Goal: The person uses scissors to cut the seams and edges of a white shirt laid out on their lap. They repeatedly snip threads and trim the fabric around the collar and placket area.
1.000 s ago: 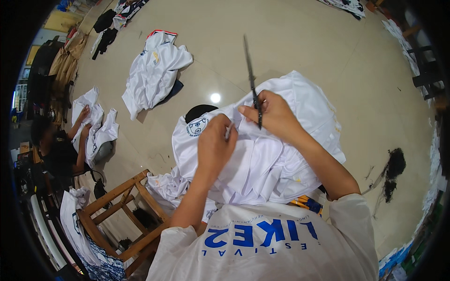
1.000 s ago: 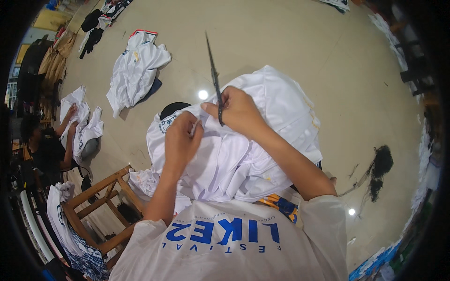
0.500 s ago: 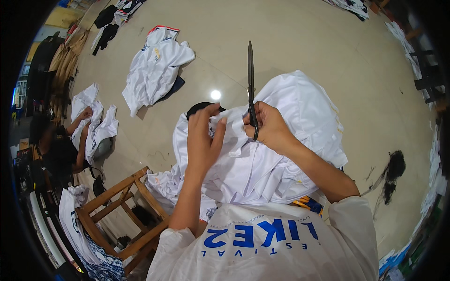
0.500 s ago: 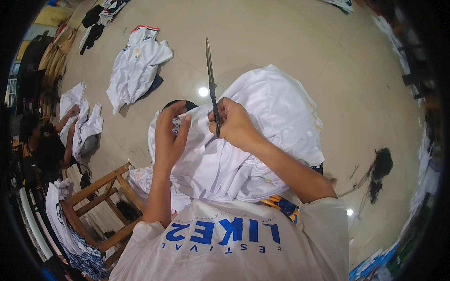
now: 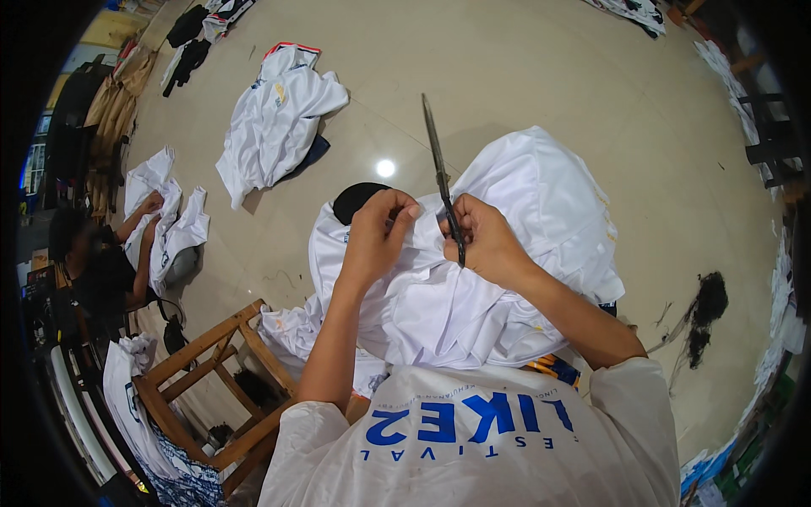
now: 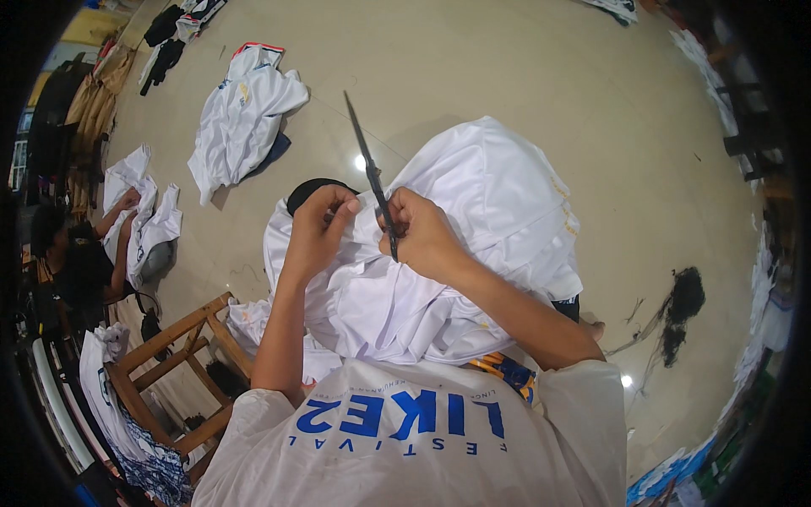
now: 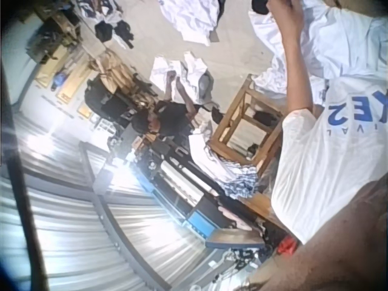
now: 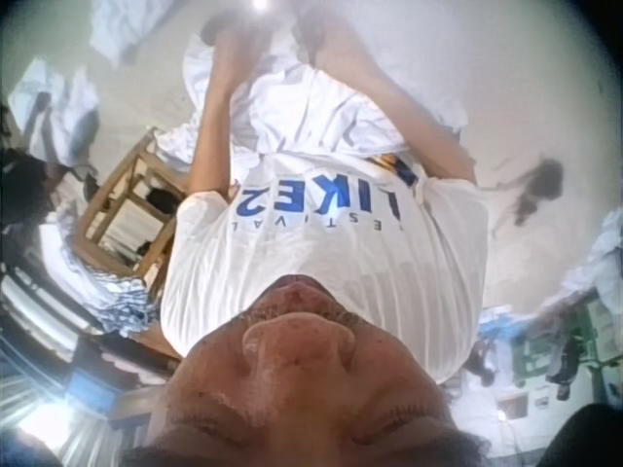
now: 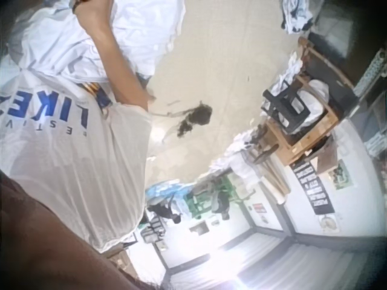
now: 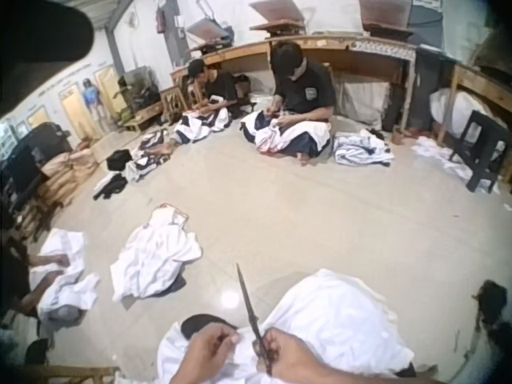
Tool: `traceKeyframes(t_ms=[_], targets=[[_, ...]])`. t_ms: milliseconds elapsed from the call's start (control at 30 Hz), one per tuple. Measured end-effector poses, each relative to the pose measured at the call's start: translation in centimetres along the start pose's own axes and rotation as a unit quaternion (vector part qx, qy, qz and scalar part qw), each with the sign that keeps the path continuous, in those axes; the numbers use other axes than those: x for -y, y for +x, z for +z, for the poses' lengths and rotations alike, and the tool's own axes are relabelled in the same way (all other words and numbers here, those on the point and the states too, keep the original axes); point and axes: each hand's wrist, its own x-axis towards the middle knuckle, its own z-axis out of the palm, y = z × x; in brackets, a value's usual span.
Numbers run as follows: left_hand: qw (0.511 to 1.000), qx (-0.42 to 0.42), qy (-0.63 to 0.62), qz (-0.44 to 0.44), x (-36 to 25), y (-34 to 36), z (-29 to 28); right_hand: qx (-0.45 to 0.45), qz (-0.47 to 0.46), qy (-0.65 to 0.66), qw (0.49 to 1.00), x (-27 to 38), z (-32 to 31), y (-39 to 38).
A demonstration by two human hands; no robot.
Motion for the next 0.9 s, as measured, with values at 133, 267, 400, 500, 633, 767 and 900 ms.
traceKeyframes(t_ms=[133, 267, 400, 500, 633, 767, 900], targets=[[0.999, 0.003, -0.05, -0.018, 0.0, -0.6, 0.0, -0.026, -0.005, 0.011, 1.0, -1.1, 0.2, 0.1], [0.996, -0.028, -0.076, -0.027, -0.5, -1.7, 1.1, -0.089, -0.043, -0.019, 0.995, -1.1, 0.7, -0.4], [0.994, -0.071, -0.085, -0.009, 0.0, -2.3, 2.2, -0.095, -0.006, 0.021, 0.995, 0.9, 0.7, -3.2], [0.99, -0.085, -0.114, -0.015, 0.5, -2.7, 2.9, 0.02, 0.098, 0.126, 0.987, 3.1, -0.2, -7.1], [0.987, -0.116, -0.114, -0.017, 0.7, -2.8, 3.5, 0.099, 0.218, 0.193, 0.952, 4.8, 0.2, -11.2], [0.984, -0.143, -0.104, 0.001, 1.0, -2.8, 3.9, 0.086, 0.275, 0.232, 0.929, 4.0, -0.3, -11.6], [0.984, -0.146, -0.098, -0.004, 1.0, -2.9, 4.1, 0.087, 0.287, 0.256, 0.919, 3.4, -0.5, -10.9]])
